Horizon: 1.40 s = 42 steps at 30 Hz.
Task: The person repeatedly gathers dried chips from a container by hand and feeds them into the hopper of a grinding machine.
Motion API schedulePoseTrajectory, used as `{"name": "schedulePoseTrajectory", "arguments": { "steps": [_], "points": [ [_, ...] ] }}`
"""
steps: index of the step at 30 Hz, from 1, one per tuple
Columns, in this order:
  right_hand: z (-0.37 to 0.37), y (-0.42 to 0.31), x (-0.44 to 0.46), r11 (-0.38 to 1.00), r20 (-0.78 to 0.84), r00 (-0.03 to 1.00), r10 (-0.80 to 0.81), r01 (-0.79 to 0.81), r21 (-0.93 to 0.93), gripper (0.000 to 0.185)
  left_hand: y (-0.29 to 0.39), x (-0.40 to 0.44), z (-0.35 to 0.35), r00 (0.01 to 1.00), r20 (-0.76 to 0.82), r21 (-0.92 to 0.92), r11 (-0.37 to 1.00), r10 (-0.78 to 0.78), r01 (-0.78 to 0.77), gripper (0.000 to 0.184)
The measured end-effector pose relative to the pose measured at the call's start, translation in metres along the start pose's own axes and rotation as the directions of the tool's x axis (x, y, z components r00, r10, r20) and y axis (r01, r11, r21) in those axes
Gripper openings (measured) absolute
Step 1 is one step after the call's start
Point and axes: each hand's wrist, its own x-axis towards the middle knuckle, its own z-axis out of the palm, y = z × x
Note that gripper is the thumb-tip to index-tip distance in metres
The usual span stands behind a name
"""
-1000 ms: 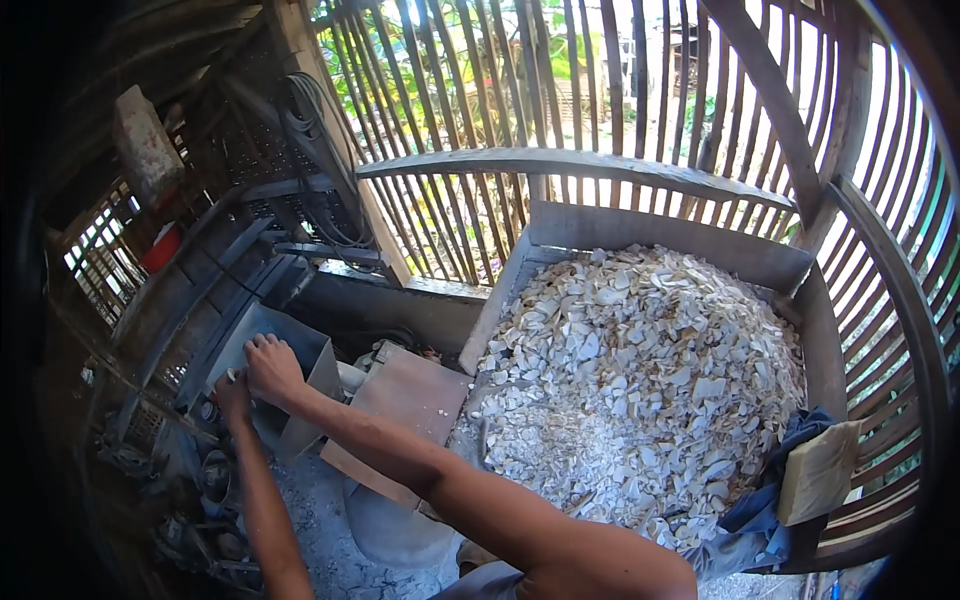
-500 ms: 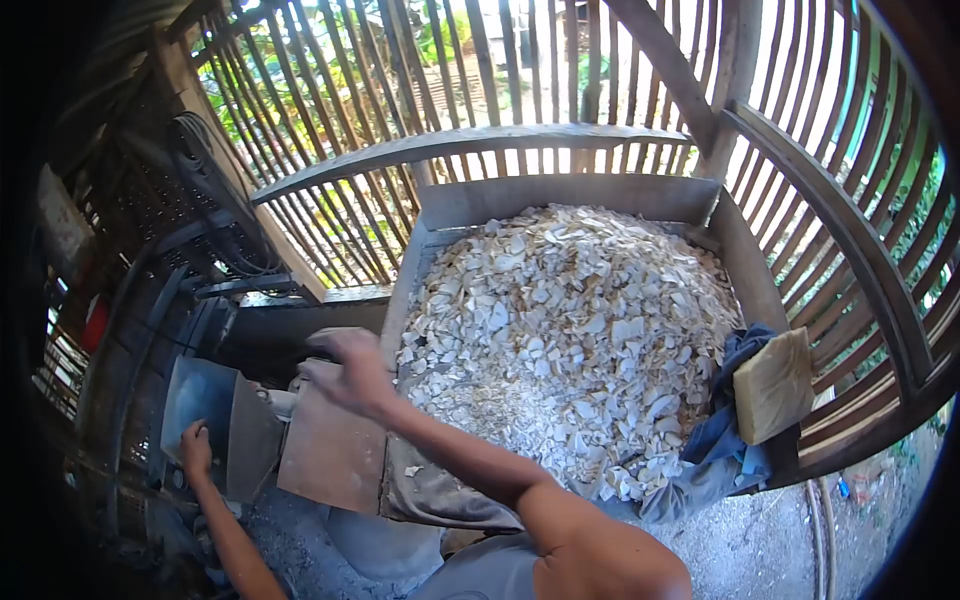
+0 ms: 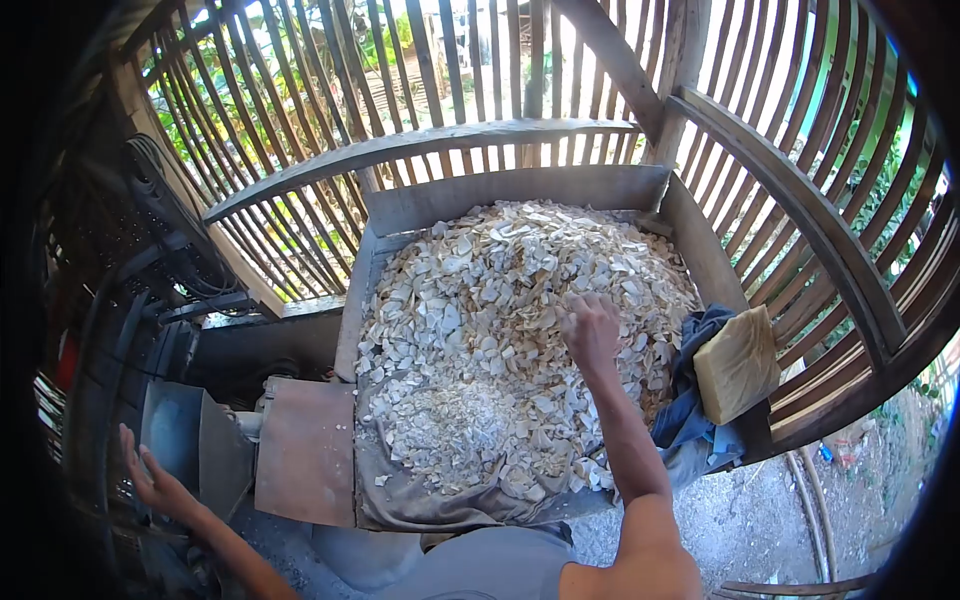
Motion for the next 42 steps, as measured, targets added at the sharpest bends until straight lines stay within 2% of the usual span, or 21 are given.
{"name": "schedulePoseTrajectory", "arguments": {
  "steps": [2, 4, 5, 9, 12, 13, 16, 20, 21, 25, 28, 30, 32, 33, 34, 35, 36, 37, 38, 40, 42],
  "points": [
    [0.018, -0.006, 0.017, 0.985, 0.111, 0.994, 0.000, 0.019, -0.169, 0.029, 0.044, -0.013, 0.003, 0.993, -0.110, -0.056, 0.997, -0.050, 0.044, 0.030],
    [0.040, -0.008, 0.028, 0.963, 0.220, 0.975, 0.039, 0.022, -0.267, 0.028, 0.071, -0.031, 0.005, 0.986, -0.118, -0.122, 0.987, -0.121, 0.107, 0.030],
    [0.044, -0.010, 0.031, 0.964, 0.155, 0.988, 0.019, 0.023, -0.264, 0.027, 0.081, -0.039, 0.009, 0.980, -0.121, -0.155, 0.978, -0.157, 0.138, 0.030],
    [0.045, -0.013, 0.030, 0.989, 0.058, 0.990, 0.132, -0.127, -0.072, 0.023, 0.105, -0.081, 0.020, 0.965, -0.007, -0.286, 0.925, -0.262, 0.249, 0.026],
    [0.032, -0.006, 0.023, 0.966, 0.104, 0.969, 0.224, -0.235, 0.106, 0.022, 0.119, -0.113, 0.037, 0.938, 0.148, -0.353, 0.869, -0.315, 0.347, 0.022],
    [0.032, -0.002, 0.020, 0.949, 0.075, 0.965, 0.251, -0.260, 0.180, 0.020, 0.122, -0.126, 0.046, 0.922, 0.207, -0.399, 0.832, -0.328, 0.385, 0.021],
    [0.008, 0.002, 0.013, 0.828, 0.239, 0.893, 0.382, -0.445, 0.340, 0.017, 0.145, -0.149, 0.066, 0.870, 0.381, -0.500, 0.723, -0.312, 0.477, 0.019],
    [-0.019, 0.001, -0.008, 0.678, 0.289, 0.878, 0.382, -0.479, 0.558, 0.017, 0.166, -0.177, 0.082, 0.770, 0.573, -0.510, 0.615, -0.279, 0.602, 0.017],
    [-0.023, 0.001, -0.013, 0.592, 0.318, 0.868, 0.381, -0.493, 0.637, 0.015, 0.167, -0.186, 0.088, 0.749, 0.603, -0.517, 0.581, -0.274, 0.629, 0.016],
    [-0.048, 0.005, -0.027, 0.225, 0.503, 0.793, 0.344, -0.589, 0.776, 0.014, 0.176, -0.201, 0.096, 0.652, 0.733, -0.402, 0.650, -0.195, 0.645, 0.019],
    [-0.089, -0.002, -0.031, -0.045, 0.507, 0.808, 0.299, -0.519, 0.854, 0.014, 0.181, -0.209, 0.101, 0.602, 0.794, -0.374, 0.714, -0.083, 0.592, 0.023],
    [-0.129, -0.002, -0.036, -0.197, 0.395, 0.862, 0.318, -0.347, 0.917, 0.013, 0.184, -0.216, 0.105, 0.557, 0.829, -0.346, 0.737, -0.050, 0.580, 0.028],
    [-0.177, 0.009, -0.046, -0.338, 0.072, 0.968, 0.241, 0.014, 0.941, 0.014, 0.184, -0.226, 0.108, 0.520, 0.854, -0.323, 0.755, -0.028, 0.571, 0.030],
    [-0.202, 0.015, -0.051, -0.400, -0.107, 0.969, 0.224, 0.192, 0.896, 0.022, 0.183, -0.229, 0.108, 0.499, 0.866, -0.310, 0.763, -0.019, 0.568, 0.035],
    [-0.230, 0.012, -0.056, -0.508, -0.310, 0.919, 0.243, 0.393, 0.766, 0.030, 0.184, -0.230, 0.111, 0.485, 0.874, -0.308, 0.766, -0.006, 0.565, 0.038],
    [-0.255, 0.001, -0.056, -0.648, -0.482, 0.829, 0.284, 0.536, 0.540, 0.039, 0.184, -0.232, 0.111, 0.466, 0.885, -0.301, 0.767, 0.003, 0.566, 0.042],
    [-0.270, -0.007, -0.054, -0.740, -0.596, 0.739, 0.315, 0.584, 0.334, 0.048, 0.185, -0.236, 0.110, 0.441, 0.897, -0.292, 0.770, 0.015, 0.567, 0.045],
    [-0.275, -0.010, -0.046, -0.753, -0.647, 0.699, 0.305, 0.593, 0.285, 0.057, 0.188, -0.239, 0.110, 0.413, 0.910, -0.283, 0.786, 0.039, 0.550, 0.051],
    [-0.268, -0.004, -0.037, -0.693, -0.641, 0.722, 0.262, 0.603, 0.396, 0.067, 0.191, -0.242, 0.112, 0.389, 0.919, -0.280, 0.801, 0.065, 0.529, 0.058],
    [-0.230, 0.018, -0.030, -0.370, -0.483, 0.842, 0.239, 0.539, 0.757, 0.073, 0.198, -0.249, 0.120, 0.367, 0.920, -0.308, 0.827, 0.134, 0.471, 0.069],
    [-0.182, 0.049, -0.026, -0.114, -0.201, 0.952, 0.230, 0.231, 0.966, 0.073, 0.202, -0.264, 0.126, 0.355, 0.911, -0.352, 0.843, 0.209, 0.408, 0.081]
  ]
}}
